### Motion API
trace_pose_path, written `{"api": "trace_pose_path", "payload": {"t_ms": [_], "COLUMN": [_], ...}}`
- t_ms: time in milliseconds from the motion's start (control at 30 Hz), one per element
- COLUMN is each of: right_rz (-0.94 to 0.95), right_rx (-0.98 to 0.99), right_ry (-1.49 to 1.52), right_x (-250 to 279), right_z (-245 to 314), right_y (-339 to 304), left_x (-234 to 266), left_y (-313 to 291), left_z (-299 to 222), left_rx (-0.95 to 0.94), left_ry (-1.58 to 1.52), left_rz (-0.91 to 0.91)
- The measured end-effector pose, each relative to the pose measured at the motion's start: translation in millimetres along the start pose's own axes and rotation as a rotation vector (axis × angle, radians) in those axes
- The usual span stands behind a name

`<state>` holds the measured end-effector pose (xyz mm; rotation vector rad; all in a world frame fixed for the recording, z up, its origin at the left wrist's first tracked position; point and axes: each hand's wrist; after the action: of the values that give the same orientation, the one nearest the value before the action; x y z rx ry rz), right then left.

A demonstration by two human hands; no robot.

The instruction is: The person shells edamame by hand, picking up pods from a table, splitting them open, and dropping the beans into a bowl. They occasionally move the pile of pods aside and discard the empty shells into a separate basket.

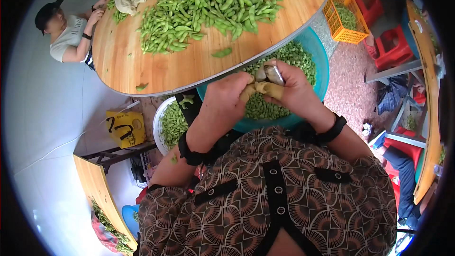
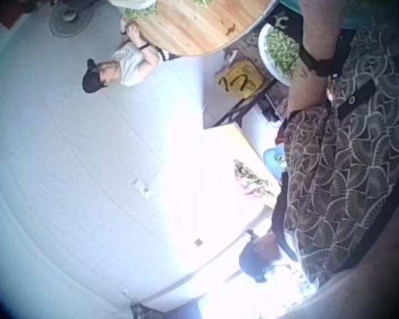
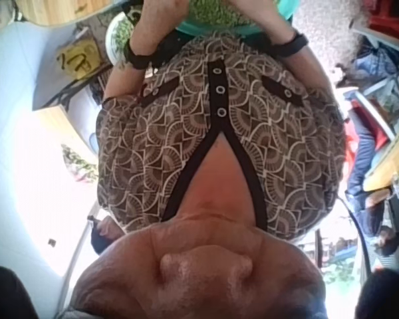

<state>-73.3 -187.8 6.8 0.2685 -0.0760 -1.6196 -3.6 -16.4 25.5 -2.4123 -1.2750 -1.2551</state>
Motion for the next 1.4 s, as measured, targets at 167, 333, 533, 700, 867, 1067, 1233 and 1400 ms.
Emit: {"api": "trace_pose_path", "payload": {"t_ms": [167,333,533,700,867,1067,1233,1400], "right_rz": [0.160,0.237,0.363,0.268,0.325,0.333,0.346,0.291], "right_rx": [-0.319,-0.338,0.153,0.292,0.121,0.039,-0.111,-0.139], "right_ry": [0.307,0.304,-0.329,-0.941,-0.700,-0.565,-0.536,-0.464], "right_x": [15.6,7.5,10.7,65.6,55.1,51.7,42.7,44.1], "right_z": [-6.6,-5.2,-32.6,-89.5,-77.0,-64.9,-52.2,-53.8], "right_y": [7.2,9.2,-1.6,-30.2,-35.9,-41.3,-41.2,-42.6], "left_x": [4.0,16.3,13.6,52.6,-22.5,-103.5,-116.6,-72.0], "left_y": [-5.6,-10.4,-46.0,-80.4,-39.5,10.0,7.5,0.4], "left_z": [3.2,1.2,9.8,57.4,105.3,172.8,210.2,137.7], "left_rx": [0.045,0.157,0.315,0.516,0.324,0.276,0.314,0.775], "left_ry": [-0.058,-0.114,-0.140,0.770,0.409,0.533,0.435,-0.078], "left_rz": [0.109,0.215,0.293,0.177,0.402,0.275,0.195,0.542]}}
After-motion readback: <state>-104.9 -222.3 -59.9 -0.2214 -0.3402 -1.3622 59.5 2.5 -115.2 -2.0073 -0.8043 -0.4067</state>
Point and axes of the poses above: each hand's wrist, its own y-axis towards the middle knuckle, its own x-axis out of the back of the hand, z = x × y, and after that the axes turned 13 degrees about x, right-handed
